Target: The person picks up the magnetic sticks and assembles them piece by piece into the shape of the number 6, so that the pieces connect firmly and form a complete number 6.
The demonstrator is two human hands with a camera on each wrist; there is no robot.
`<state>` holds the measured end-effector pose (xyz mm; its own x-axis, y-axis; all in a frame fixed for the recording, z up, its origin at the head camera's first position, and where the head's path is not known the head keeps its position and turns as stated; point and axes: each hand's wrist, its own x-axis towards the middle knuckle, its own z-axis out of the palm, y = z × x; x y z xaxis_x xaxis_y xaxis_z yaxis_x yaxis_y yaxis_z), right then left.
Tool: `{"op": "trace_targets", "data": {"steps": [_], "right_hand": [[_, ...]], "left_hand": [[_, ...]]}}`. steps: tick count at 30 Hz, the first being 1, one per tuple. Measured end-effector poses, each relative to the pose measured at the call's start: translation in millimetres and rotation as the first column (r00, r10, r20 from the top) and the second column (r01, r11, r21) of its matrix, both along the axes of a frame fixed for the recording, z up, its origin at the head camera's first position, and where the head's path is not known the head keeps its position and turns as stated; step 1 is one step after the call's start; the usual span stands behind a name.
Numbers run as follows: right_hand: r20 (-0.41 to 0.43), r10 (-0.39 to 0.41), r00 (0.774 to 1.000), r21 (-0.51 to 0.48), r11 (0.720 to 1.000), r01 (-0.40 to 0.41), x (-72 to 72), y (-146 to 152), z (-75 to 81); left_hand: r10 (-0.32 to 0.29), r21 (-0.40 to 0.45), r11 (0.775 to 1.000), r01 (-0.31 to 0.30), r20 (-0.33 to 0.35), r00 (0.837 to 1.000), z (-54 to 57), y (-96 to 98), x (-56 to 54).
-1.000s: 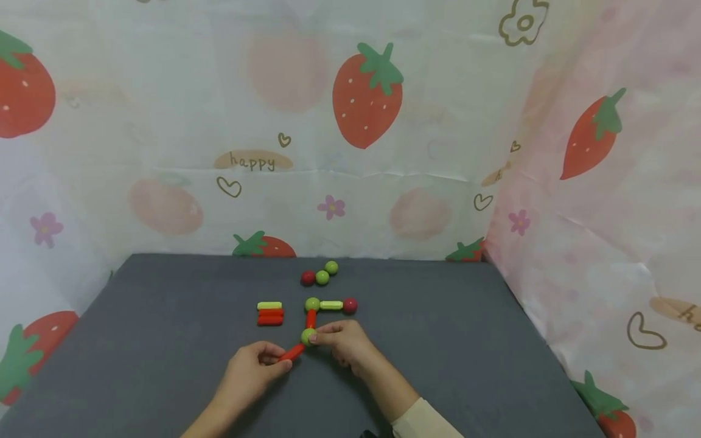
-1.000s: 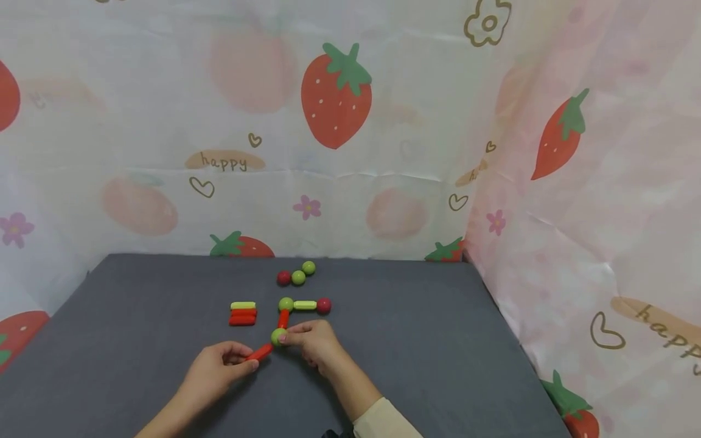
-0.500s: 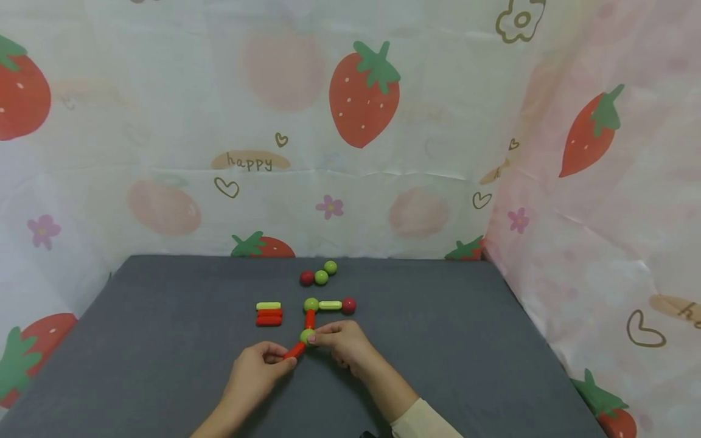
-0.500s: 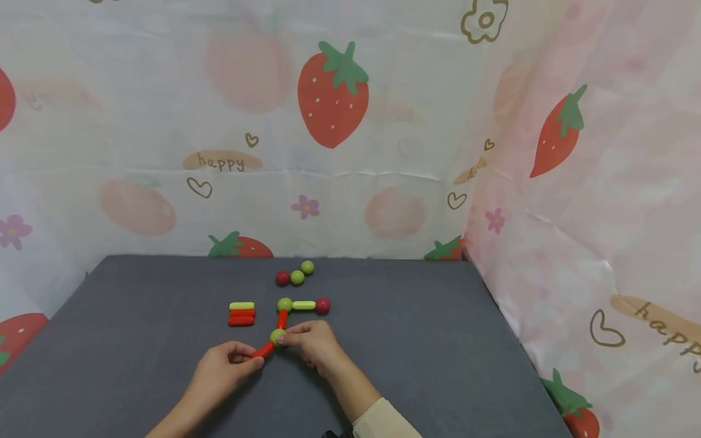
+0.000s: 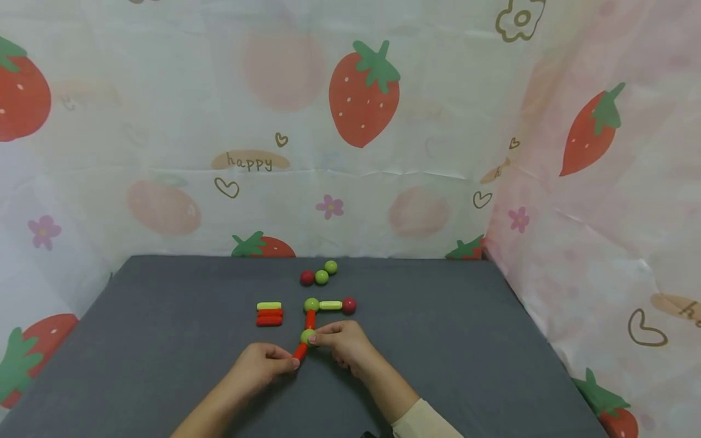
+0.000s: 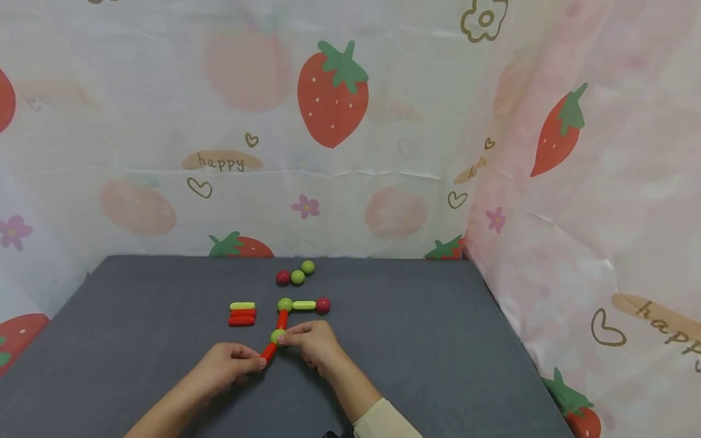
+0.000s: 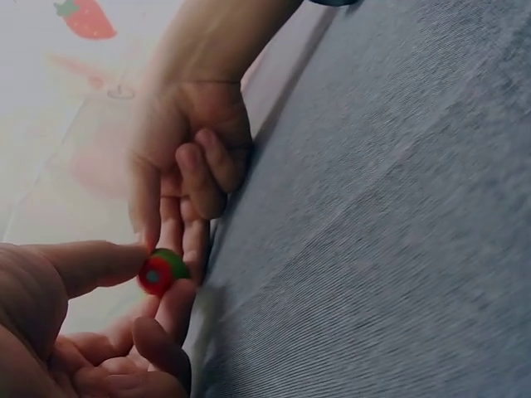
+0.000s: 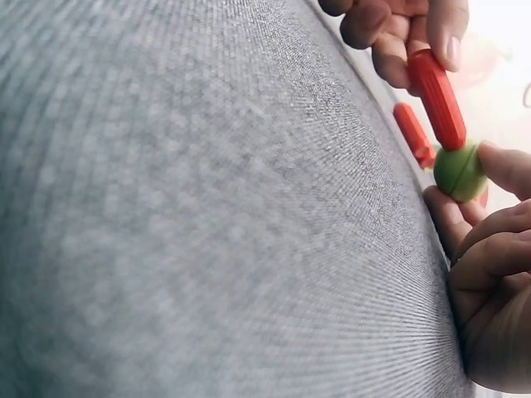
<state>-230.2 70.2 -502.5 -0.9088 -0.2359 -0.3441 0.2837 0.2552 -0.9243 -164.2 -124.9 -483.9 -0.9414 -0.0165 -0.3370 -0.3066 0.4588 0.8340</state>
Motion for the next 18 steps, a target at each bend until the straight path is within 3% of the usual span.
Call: {"op": "trace_targets", "data": {"steps": [4,9,18], "right_hand": [[0.003,-0.001,1.0,0.011,1.0,0.001,0.2,0,0.5],[-0.001,0.002,1.0,0.017,1.0,-0.002,1.0,0,-0.8],[0.012,0.001,1.0,0.018,1.0,-0.001,-0.5,0,-0.7]], "left_hand": [[-0.06,0.025,0.998,0.059,0.058,0.996,1.3,-4.9,-5.3],[-0.14,0.046,0.99,0.137,0.085,0.986,3.0,-9.7,-10.1],[-0.194,0.036,0.981,0.191,0.117,0.974,6.9,-3.2,-12.9]]}}
